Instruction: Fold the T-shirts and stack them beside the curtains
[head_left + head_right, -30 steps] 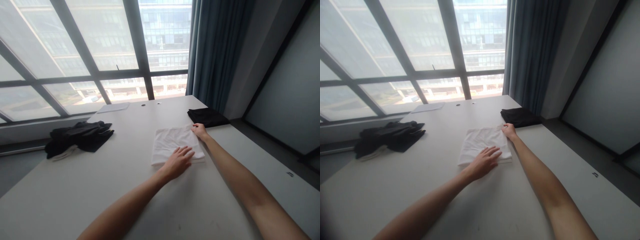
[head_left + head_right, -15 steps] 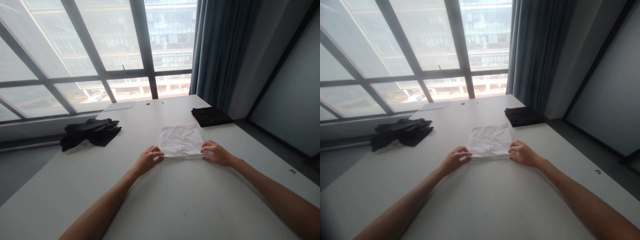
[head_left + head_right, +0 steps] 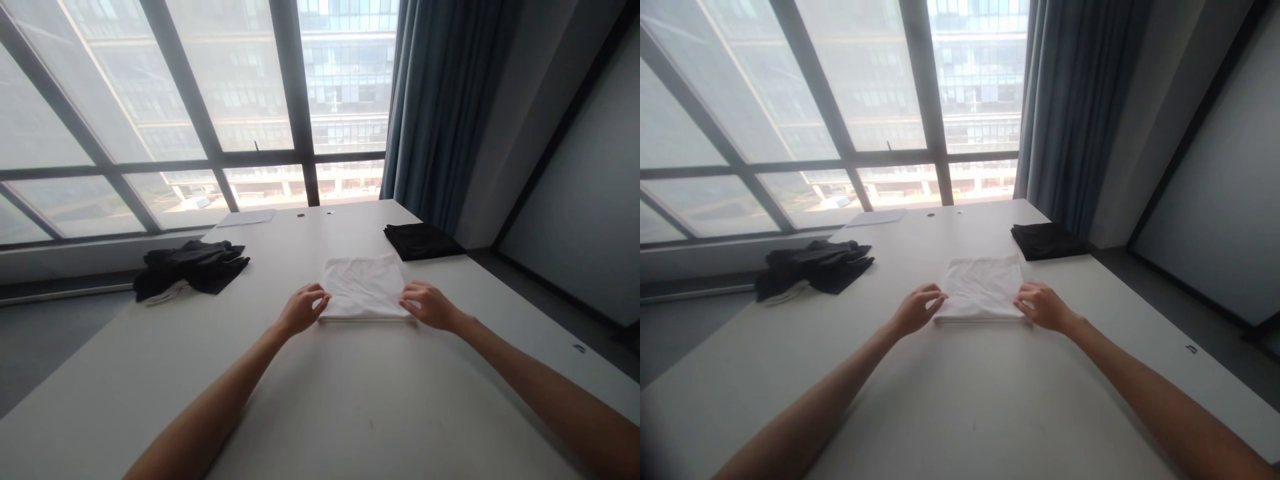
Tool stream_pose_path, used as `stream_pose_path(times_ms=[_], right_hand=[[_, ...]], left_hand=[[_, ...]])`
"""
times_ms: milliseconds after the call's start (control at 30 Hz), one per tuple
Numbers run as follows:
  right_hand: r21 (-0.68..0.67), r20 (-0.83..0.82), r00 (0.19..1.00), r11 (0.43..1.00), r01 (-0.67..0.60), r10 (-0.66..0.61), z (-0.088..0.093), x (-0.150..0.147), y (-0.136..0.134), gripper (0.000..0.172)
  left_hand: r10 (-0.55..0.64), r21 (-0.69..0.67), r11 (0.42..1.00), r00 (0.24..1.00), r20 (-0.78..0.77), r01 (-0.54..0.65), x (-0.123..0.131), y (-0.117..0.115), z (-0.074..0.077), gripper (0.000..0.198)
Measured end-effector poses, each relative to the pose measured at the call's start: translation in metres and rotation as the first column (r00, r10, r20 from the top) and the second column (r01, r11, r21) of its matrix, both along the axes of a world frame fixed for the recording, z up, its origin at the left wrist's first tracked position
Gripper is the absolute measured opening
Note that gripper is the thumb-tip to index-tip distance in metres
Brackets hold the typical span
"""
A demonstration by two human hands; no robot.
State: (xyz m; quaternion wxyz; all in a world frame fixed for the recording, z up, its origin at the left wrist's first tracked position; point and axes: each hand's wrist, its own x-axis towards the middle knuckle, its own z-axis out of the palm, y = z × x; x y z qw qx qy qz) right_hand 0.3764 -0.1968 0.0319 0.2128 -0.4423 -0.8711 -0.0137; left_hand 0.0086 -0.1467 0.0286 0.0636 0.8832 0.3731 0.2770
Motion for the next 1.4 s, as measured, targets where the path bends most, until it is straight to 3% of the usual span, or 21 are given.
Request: stream_pose_path(times_ms=[133, 233, 300, 467, 633, 767, 900, 1000, 1133, 1267, 1400], right_hand=[[0.006, -0.132, 0.937, 0.945, 0.326, -0.323, 0.011, -0.044, 0.052, 0.033], [-0.071, -0.039, 0.882, 0.882, 0.467, -0.470, -0.001, -0.072, 0.082, 0.043], [-0.119, 0.039, 0.853, 0.845, 0.522, -0.521, -0.017, -0.077, 0.092, 0.053], [-0.210, 0.072, 0.827, 0.802, 0.559, -0.558, -0.046, -0.063, 0.095, 0.062], [-0.193, 0.066, 0.829, 0.808, 0.557, -0.555, -0.045, -0.061, 0.095, 0.062], [-0.181, 0.059, 0.832, 0.814, 0.552, -0.551, -0.045, -0.062, 0.095, 0.058], [-0.161, 0.048, 0.832, 0.818, 0.552, -0.552, -0.049, -0.061, 0.096, 0.055], [-0.147, 0.054, 0.835, 0.823, 0.549, -0.548, -0.050, -0.060, 0.096, 0.054], [-0.143, 0.037, 0.836, 0.825, 0.547, -0.548, -0.050, -0.060, 0.095, 0.052], [-0.151, 0.022, 0.836, 0.824, 0.546, -0.549, -0.048, -0.060, 0.093, 0.051], [-0.162, 0.019, 0.836, 0.823, 0.544, -0.549, -0.047, -0.061, 0.093, 0.051]], left_hand=[[0.065, -0.016, 0.998, 0.998, 0.005, -0.065, 0.066, 0.029, 0.009, 0.036], [0.108, -0.080, 0.990, 0.985, -0.136, -0.120, 0.104, 0.040, -0.003, 0.045], [0.083, -0.120, 0.986, 0.966, -0.243, -0.114, 0.111, 0.040, -0.017, 0.051], [0.056, -0.109, 0.990, 0.948, -0.313, -0.094, 0.101, 0.034, -0.035, 0.056], [-0.038, -0.087, 0.996, 0.951, -0.306, 0.011, 0.107, 0.023, -0.029, 0.059], [-0.135, -0.157, 0.984, 0.932, -0.335, 0.086, 0.104, 0.026, -0.022, 0.059], [0.043, -0.127, 0.989, 0.966, -0.257, -0.078, 0.081, 0.048, -0.019, 0.055], [0.152, -0.153, 0.967, 0.946, -0.287, -0.202, 0.062, 0.062, -0.026, 0.055], [0.163, -0.181, 0.958, 0.945, -0.285, -0.220, 0.051, 0.069, -0.034, 0.054], [0.188, -0.177, 0.954, 0.941, -0.280, -0.244, 0.051, 0.069, -0.030, 0.054], [0.146, -0.130, 0.974, 0.954, -0.264, -0.185, 0.058, 0.058, -0.027, 0.054]])
